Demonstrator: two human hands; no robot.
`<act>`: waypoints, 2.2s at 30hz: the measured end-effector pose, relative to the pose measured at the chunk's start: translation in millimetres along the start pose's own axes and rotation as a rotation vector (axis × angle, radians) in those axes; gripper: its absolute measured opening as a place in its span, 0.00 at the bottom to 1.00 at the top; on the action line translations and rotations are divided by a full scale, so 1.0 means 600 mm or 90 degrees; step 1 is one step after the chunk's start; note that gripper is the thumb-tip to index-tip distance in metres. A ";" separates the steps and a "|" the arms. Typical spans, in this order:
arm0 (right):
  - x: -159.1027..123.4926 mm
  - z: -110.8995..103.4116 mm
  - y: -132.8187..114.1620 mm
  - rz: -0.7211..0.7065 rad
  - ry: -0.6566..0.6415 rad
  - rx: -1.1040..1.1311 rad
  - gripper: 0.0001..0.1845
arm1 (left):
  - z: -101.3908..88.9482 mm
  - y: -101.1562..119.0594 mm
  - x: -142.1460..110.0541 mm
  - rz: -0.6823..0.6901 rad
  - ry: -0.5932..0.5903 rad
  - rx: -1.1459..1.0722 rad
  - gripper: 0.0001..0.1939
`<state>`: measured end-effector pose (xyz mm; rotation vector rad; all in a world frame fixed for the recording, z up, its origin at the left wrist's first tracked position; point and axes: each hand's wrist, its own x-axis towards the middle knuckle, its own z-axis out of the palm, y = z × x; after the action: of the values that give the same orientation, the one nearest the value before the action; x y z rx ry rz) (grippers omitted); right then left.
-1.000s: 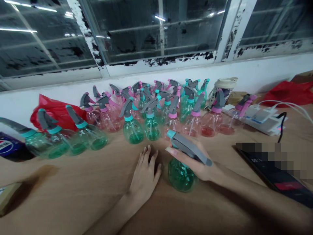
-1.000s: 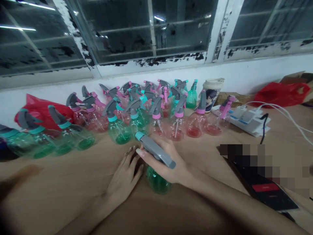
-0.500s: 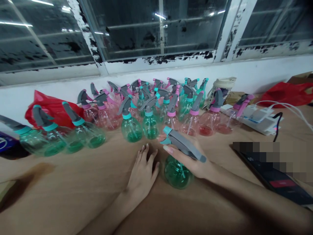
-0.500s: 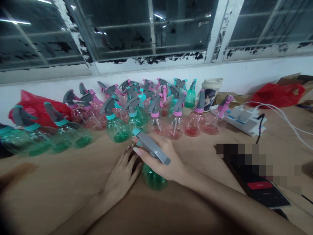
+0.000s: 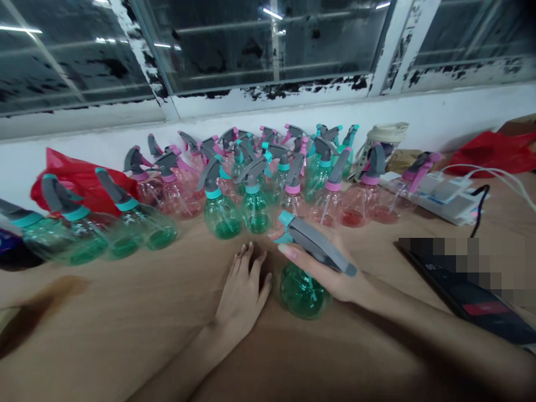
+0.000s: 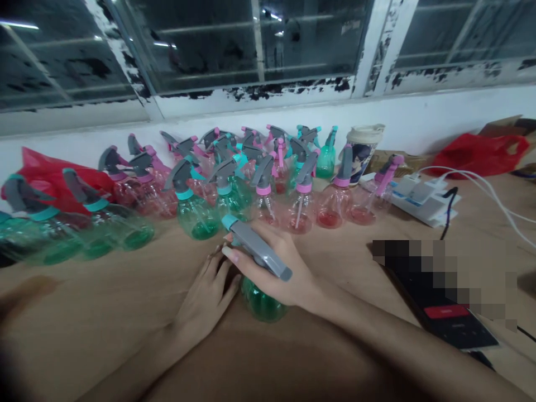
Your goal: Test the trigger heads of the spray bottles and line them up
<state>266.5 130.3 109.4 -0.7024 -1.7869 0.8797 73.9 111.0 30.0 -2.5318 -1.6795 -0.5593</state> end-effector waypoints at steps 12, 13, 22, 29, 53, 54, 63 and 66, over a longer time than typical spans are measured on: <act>-0.008 0.000 0.001 0.009 -0.001 -0.010 0.03 | 0.003 -0.001 -0.003 0.003 0.011 -0.011 0.18; -0.007 0.002 0.001 0.009 -0.002 -0.001 0.04 | 0.002 0.000 -0.003 0.002 0.011 -0.011 0.18; -0.006 0.009 0.007 -0.003 0.000 0.006 0.12 | 0.007 -0.001 -0.003 -0.001 0.019 -0.002 0.17; -0.005 0.008 0.006 -0.029 0.007 -0.012 0.14 | 0.006 -0.002 -0.002 0.002 0.025 -0.004 0.18; -0.005 0.006 -0.004 0.007 0.020 -0.017 0.05 | 0.004 -0.001 0.001 0.002 0.000 -0.008 0.17; -0.004 0.006 -0.004 0.005 0.007 -0.012 0.07 | 0.004 -0.001 0.001 0.000 0.001 -0.009 0.17; -0.007 0.008 0.004 -0.009 0.012 -0.025 0.14 | 0.009 -0.005 -0.002 0.001 0.013 -0.008 0.18; -0.006 0.007 0.000 -0.023 0.016 -0.048 0.13 | 0.011 -0.007 -0.002 0.008 0.022 -0.008 0.18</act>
<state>263.7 126.7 106.5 -0.7240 -1.8127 0.7792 71.7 113.3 22.9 -2.5241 -1.6529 -0.6117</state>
